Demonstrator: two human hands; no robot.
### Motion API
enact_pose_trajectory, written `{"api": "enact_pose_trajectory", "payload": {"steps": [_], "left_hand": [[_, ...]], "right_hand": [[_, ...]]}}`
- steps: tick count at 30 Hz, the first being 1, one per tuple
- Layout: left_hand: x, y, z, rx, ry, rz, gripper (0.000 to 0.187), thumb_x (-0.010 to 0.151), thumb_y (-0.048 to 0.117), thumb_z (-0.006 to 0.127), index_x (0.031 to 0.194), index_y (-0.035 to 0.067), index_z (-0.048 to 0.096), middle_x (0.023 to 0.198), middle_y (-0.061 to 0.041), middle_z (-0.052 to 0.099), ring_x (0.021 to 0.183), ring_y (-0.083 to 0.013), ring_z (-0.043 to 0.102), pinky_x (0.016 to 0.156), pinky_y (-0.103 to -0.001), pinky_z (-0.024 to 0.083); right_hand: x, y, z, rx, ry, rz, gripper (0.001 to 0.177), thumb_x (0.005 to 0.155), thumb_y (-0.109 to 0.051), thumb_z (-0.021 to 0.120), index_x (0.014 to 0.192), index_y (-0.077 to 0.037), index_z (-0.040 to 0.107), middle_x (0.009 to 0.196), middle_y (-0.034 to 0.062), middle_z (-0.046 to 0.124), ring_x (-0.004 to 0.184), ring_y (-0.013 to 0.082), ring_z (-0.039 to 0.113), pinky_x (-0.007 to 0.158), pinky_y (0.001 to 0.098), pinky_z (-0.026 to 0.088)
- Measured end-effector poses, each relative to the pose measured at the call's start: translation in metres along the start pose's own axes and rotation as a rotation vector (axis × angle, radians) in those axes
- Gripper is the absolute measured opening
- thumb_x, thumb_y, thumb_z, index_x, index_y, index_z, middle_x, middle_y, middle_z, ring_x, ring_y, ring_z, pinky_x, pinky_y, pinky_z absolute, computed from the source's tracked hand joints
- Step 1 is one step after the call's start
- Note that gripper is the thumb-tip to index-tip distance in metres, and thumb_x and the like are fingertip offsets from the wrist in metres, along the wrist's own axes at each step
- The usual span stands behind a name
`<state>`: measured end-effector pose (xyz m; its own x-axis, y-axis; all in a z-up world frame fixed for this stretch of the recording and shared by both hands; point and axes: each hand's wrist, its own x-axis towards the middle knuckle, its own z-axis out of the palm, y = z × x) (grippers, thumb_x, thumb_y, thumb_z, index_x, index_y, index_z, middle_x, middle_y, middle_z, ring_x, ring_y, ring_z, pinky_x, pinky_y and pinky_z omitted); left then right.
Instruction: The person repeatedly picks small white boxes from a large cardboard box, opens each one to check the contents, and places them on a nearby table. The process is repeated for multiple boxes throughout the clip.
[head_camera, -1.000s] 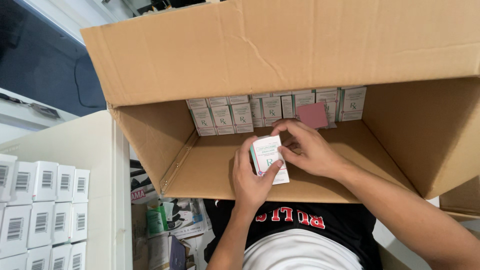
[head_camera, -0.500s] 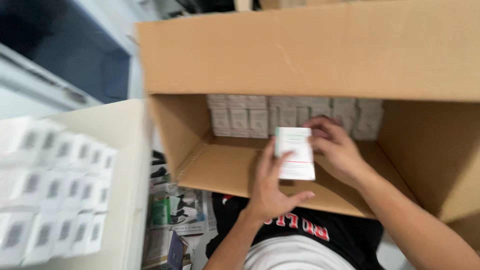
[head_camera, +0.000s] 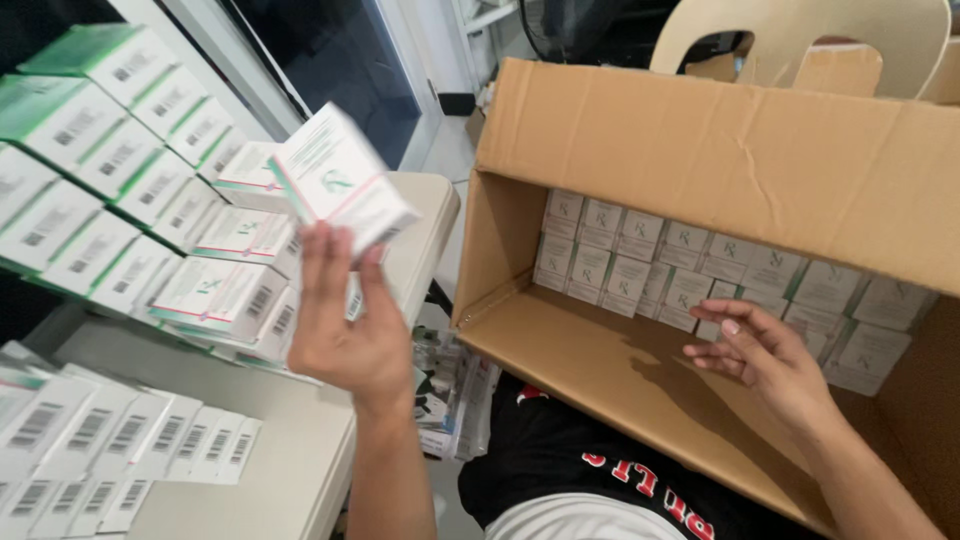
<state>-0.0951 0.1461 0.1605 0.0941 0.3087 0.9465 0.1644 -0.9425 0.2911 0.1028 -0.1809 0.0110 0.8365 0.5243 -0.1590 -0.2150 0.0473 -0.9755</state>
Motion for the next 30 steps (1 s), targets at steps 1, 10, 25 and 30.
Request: {"api": "enact_pose_trajectory", "payload": {"steps": [1,10,25,30], "left_hand": [[0.007,-0.007,-0.006,0.010,0.067,-0.013,0.029,0.095,-0.005,0.082,0.123,-0.006,0.073,0.132,-0.021,0.070,0.129,-0.0358,0.069,0.111,-0.042,0.056],[0.031,-0.073,-0.031,0.222,0.075,-0.131,0.029,0.092,-0.005,0.082,0.121,-0.004,0.077,0.128,-0.019,0.074,0.130,-0.0368,0.068,0.109,-0.044,0.055],[-0.082,0.078,0.092,-0.538,-0.551,0.178,0.037,0.095,0.020,0.077,0.128,0.008,0.069,0.127,-0.014,0.065,0.122,-0.0344,0.061,0.104,-0.046,0.053],[-0.177,0.122,0.134,-0.563,-1.140,-0.007,0.048,0.090,0.005,0.061,0.138,0.005,0.060,0.129,-0.020,0.066,0.106,-0.0418,0.068,0.091,-0.048,0.056]], "right_hand": [[0.001,0.001,0.001,-0.019,0.005,0.011,0.041,0.104,-0.020,0.043,0.138,0.000,0.053,0.140,0.0144,0.062,0.106,0.0310,0.070,0.091,0.0414,0.057],[0.002,0.007,0.002,-0.093,-0.008,0.016,0.041,0.102,-0.020,0.047,0.135,0.001,0.058,0.133,0.0114,0.066,0.108,0.0267,0.071,0.094,0.0396,0.058],[-0.004,0.029,0.036,-0.854,-0.241,-0.243,0.029,0.088,-0.021,0.072,0.112,-0.005,0.073,0.106,0.0131,0.078,0.095,0.0260,0.076,0.083,0.0383,0.060],[0.003,0.023,0.029,-0.966,-0.285,-0.267,0.027,0.080,-0.011,0.071,0.103,0.002,0.069,0.104,0.0233,0.073,0.096,0.0429,0.070,0.083,0.0484,0.056]]}}
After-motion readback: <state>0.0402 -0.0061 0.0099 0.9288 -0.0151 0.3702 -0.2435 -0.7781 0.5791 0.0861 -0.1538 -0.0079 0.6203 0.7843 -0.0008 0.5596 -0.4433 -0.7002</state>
